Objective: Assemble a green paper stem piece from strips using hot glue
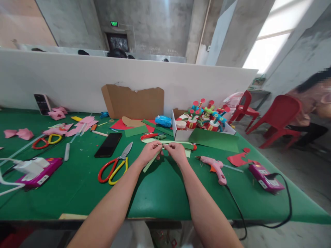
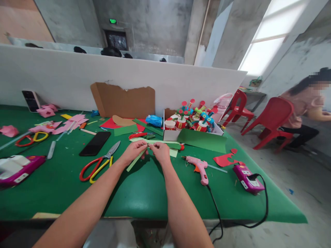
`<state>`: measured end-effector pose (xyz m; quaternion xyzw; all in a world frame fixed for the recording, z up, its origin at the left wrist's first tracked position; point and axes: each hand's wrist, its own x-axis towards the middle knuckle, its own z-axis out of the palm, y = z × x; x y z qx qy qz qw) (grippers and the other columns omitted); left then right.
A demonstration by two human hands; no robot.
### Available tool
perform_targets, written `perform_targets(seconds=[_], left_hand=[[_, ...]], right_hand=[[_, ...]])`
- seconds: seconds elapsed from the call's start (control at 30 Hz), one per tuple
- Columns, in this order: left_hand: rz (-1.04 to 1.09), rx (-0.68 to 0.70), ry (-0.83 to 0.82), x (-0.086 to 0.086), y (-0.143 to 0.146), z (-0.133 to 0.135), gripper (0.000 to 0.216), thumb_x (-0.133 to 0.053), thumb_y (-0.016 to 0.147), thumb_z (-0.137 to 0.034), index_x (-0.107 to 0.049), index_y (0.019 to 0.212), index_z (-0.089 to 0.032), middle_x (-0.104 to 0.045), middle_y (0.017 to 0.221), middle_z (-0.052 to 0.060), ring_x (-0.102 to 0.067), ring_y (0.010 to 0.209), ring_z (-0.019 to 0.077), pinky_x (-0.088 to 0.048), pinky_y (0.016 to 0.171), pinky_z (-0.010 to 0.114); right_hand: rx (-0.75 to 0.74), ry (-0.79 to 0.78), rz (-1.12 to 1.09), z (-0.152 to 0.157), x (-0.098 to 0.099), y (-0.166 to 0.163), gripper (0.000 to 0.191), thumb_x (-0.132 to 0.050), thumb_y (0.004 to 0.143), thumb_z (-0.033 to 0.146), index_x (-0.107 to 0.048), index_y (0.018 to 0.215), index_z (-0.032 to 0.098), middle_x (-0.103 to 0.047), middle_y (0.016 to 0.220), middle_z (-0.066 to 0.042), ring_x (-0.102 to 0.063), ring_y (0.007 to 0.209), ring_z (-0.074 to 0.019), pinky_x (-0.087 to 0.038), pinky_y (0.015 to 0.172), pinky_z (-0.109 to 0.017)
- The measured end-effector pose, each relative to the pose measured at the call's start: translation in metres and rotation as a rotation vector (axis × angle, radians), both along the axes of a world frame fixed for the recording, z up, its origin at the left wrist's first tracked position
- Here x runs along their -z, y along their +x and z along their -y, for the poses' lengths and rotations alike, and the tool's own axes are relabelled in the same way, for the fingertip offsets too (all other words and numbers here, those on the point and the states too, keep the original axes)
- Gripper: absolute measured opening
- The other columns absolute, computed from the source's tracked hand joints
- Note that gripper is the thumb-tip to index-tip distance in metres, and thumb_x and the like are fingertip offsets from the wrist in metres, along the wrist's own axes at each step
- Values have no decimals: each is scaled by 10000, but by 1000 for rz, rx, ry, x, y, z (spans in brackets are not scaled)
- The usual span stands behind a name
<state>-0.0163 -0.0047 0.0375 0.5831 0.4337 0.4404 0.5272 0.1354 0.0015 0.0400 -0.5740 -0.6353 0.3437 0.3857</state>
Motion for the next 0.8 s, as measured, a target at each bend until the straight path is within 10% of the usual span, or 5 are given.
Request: perform_targets(seconds=[0.23,0.47,0.8], left_hand=[[221,-398,-33,4,-11,-11,262,-646,740,-422,-560,756,-176,-660,644,1,-571,482,111,-477,519,234],[585,-450,-144,7,-10,-16,317,-745,668,-434,-609,812,-186,-702,816,33,-627,678,138,-504,606,243],[538,-354,-169,12,15,-6,410,-854,503,-443,-664,729,-158,-649,705,-3,-567,626,111,-457,625,251]], right_hand=[[241,507,-13,11,-14,-3,361,-531,856,513,-680,863,184,-700,927,-112,-609,913,-224,-461,843,-337],[-5,117,-312,9,2,-20,247,-655,740,451,-664,780,207,-683,713,-16,-589,659,-166,-472,661,-292],[25,-234,-975,11,-1,-25,435,-883,469,350,-670,825,221,-660,725,36,-550,587,-96,-445,588,-238]])
